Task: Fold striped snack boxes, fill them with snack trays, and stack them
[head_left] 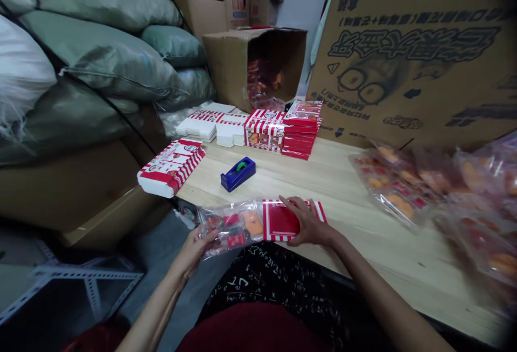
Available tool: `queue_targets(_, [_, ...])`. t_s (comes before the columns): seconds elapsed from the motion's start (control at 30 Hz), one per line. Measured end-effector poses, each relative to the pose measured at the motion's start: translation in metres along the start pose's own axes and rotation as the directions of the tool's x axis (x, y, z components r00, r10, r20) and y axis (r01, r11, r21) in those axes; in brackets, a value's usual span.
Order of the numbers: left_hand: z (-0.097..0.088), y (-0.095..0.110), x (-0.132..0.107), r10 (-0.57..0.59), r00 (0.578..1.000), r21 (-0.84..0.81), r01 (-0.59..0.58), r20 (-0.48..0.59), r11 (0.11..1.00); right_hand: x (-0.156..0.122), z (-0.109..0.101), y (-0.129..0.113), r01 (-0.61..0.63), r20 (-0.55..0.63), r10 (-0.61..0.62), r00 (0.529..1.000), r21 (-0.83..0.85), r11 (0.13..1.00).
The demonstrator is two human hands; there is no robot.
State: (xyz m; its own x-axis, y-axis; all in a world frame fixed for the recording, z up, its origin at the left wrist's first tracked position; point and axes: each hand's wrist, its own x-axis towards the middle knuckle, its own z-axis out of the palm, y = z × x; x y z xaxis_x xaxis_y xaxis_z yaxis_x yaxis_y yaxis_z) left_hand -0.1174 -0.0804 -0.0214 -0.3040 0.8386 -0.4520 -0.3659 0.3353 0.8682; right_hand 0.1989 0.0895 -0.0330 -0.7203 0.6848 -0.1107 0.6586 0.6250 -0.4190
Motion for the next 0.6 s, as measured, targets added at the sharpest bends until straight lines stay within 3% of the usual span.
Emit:
queue_targets(0.2, [-0.002,0.026,0.029,-0.111,0.97,0.119,0.087,0.215,0.989,-0.009,0.008,0.002,-0.001,-0.06,0.002,0.998,0.01,1.0])
queue_targets(0.4, [0.014,0.043,0.062,-0.219,0.924,0.185,0.167,0.313,0.968,-0.009,0.009,0.007,0.035,-0.109,-0.031,0.994,0.034,0.999])
queue_targets(0.6, [0.018,0.054,0.077,-0.268,0.898,0.267,0.178,0.35,0.947,-0.014,0.014,0.007,-0.019,-0.14,0.025,0.99,0.046,0.999])
